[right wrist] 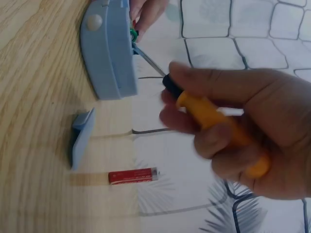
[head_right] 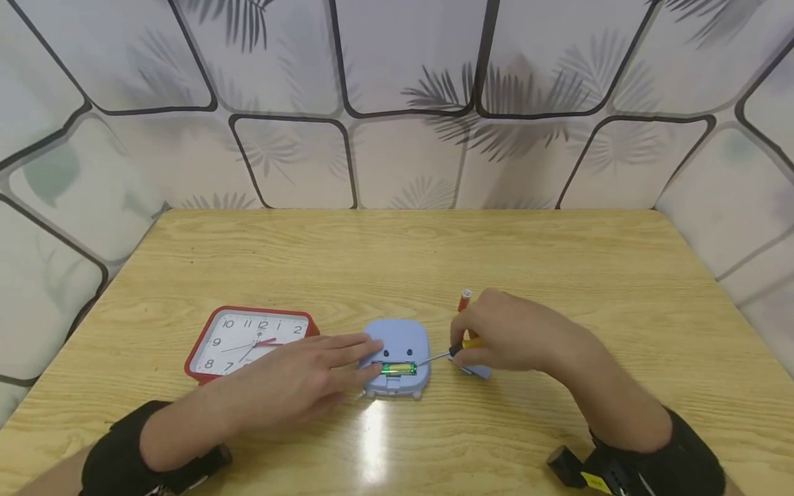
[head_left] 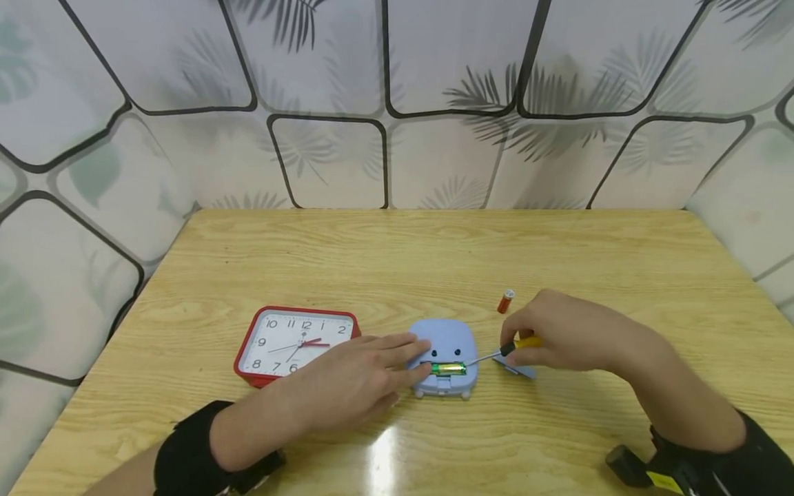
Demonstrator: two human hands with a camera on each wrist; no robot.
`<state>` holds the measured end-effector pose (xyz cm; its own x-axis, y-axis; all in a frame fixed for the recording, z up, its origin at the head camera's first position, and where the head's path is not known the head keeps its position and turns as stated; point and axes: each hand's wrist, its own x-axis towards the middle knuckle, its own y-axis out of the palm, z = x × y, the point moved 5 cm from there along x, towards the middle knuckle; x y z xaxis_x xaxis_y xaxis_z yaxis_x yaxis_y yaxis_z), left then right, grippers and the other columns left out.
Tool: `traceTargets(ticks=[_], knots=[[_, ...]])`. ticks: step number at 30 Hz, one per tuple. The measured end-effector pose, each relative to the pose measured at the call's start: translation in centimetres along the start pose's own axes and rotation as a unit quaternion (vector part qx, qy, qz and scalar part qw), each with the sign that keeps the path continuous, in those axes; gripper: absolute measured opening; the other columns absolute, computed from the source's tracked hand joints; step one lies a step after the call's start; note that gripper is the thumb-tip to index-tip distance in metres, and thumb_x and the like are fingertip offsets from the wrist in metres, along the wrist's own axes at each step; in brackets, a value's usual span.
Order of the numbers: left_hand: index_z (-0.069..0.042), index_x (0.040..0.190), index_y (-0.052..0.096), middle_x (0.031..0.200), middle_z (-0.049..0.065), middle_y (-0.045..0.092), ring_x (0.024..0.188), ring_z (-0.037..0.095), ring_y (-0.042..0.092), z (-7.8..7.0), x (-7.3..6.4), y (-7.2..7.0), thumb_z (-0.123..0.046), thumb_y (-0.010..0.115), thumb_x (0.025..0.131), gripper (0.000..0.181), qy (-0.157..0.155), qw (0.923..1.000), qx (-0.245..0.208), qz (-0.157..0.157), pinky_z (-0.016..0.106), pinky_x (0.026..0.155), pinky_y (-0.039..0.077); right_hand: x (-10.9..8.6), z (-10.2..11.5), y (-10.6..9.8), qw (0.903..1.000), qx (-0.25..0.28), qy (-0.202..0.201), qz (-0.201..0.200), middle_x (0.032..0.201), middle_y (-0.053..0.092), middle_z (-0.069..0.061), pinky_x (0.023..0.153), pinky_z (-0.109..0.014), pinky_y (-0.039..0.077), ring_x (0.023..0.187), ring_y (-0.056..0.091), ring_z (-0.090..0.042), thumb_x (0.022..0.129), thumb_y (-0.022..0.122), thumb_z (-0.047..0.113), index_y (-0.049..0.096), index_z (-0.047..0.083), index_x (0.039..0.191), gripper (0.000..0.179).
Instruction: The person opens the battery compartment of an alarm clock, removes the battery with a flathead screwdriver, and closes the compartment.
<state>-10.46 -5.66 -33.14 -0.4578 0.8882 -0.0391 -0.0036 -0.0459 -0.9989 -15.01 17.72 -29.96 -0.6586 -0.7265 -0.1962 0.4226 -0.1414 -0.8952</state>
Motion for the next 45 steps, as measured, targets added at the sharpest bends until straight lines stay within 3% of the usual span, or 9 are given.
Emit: traceTargets(ticks=[6,12,23,27,31,34,38,41,45], knots=[[-0.022,0.144,0.056,0.155,0.002,0.045,0.143,0.020,0.042,-0.1,0.1,-0.1,-0.025,0.059,0.098,0.045,0.000,1.0000,0.003,-0.002,0.037,0.111,0.044,-0.4,1.4,-1.0,0.9967,-0.029,-0.031,-0.069,0.089,0.068,0.017,0.064,-0.023,0.052,0.075,0.058,0.002,0.082,0.082,0.029,0.074,0.020,0.104,0.025],[-0.021,0.143,0.056,0.154,0.002,0.046,0.143,0.020,0.043,-0.2,0.1,-0.1,-0.025,0.059,0.098,0.045,0.002,1.0000,0.003,-0.003,0.037,0.111,0.044,0.0,1.0,-0.6,0.9974,-0.005,-0.057,-0.044,0.083,0.063,0.022,0.066,-0.023,0.050,0.072,0.052,0.003,0.083,0.082,0.021,0.070,0.029,0.086,0.014],[-0.022,0.145,0.055,0.156,0.002,0.044,0.144,0.020,0.041,-0.1,-0.1,0.1,-0.026,0.059,0.099,0.046,-0.004,0.9999,-0.010,0.005,0.039,0.111,0.044,1.5,-0.8,1.1,0.9972,0.026,-0.070,-0.002,0.078,0.051,0.018,0.066,-0.021,0.044,0.071,0.047,0.000,0.085,0.078,0.011,0.055,0.025,0.085,0.027],[-0.022,0.145,0.054,0.156,0.002,0.043,0.144,0.020,0.041,-0.1,-0.1,0.1,-0.027,0.058,0.099,0.046,-0.002,0.9999,-0.009,0.006,0.039,0.111,0.044,0.9,-0.3,0.6,0.9984,0.005,-0.056,0.001,0.087,0.062,0.020,0.070,-0.024,0.050,0.078,0.054,0.000,0.084,0.081,0.017,0.066,0.027,0.092,0.020],[-0.021,0.145,0.055,0.156,0.003,0.044,0.144,0.020,0.042,-0.1,0.0,0.1,-0.026,0.059,0.099,0.046,0.003,1.0000,-0.003,0.002,0.038,0.110,0.045,0.0,0.3,-0.1,0.9983,0.000,-0.058,0.007,0.105,0.069,0.014,0.072,-0.027,0.054,0.083,0.058,-0.001,0.084,0.081,0.018,0.071,0.025,0.108,0.027],[-0.021,0.144,0.056,0.155,0.003,0.045,0.143,0.021,0.042,-0.1,0.0,0.0,-0.026,0.060,0.098,0.046,0.004,1.0000,0.001,0.000,0.038,0.110,0.045,-0.6,1.0,-0.6,0.9967,-0.002,-0.078,-0.019,0.107,0.068,0.012,0.068,-0.024,0.052,0.079,0.055,0.001,0.084,0.080,0.015,0.070,0.024,0.109,0.029],[-0.021,0.144,0.055,0.155,0.003,0.045,0.143,0.021,0.042,-0.1,0.0,0.0,-0.026,0.060,0.098,0.047,0.003,1.0000,-0.001,0.002,0.038,0.109,0.046,-1.0,2.1,-1.4,0.9831,-0.016,-0.138,-0.119,0.098,0.064,0.014,0.063,-0.018,0.050,0.074,0.051,0.003,0.080,0.083,0.012,0.067,0.024,0.098,0.027],[-0.021,0.145,0.055,0.156,0.003,0.044,0.143,0.020,0.042,-0.1,0.0,0.0,-0.026,0.059,0.098,0.047,0.001,1.0000,-0.004,0.003,0.039,0.109,0.046,-1.1,2.8,-1.9,0.9596,-0.035,-0.191,-0.203,0.092,0.062,0.014,0.064,-0.014,0.049,0.074,0.053,0.001,0.083,0.083,0.021,0.065,0.024,0.089,0.019],[-0.021,0.144,0.055,0.155,0.003,0.045,0.143,0.020,0.042,-0.1,0.0,0.0,-0.026,0.059,0.098,0.046,0.001,1.0000,0.000,-0.002,0.038,0.109,0.046,-1.5,3.4,-2.6,0.9268,-0.048,-0.246,-0.280,0.089,0.061,0.012,0.060,-0.008,0.045,0.069,0.052,0.001,0.093,0.068,0.039,0.065,0.024,0.081,0.019]])
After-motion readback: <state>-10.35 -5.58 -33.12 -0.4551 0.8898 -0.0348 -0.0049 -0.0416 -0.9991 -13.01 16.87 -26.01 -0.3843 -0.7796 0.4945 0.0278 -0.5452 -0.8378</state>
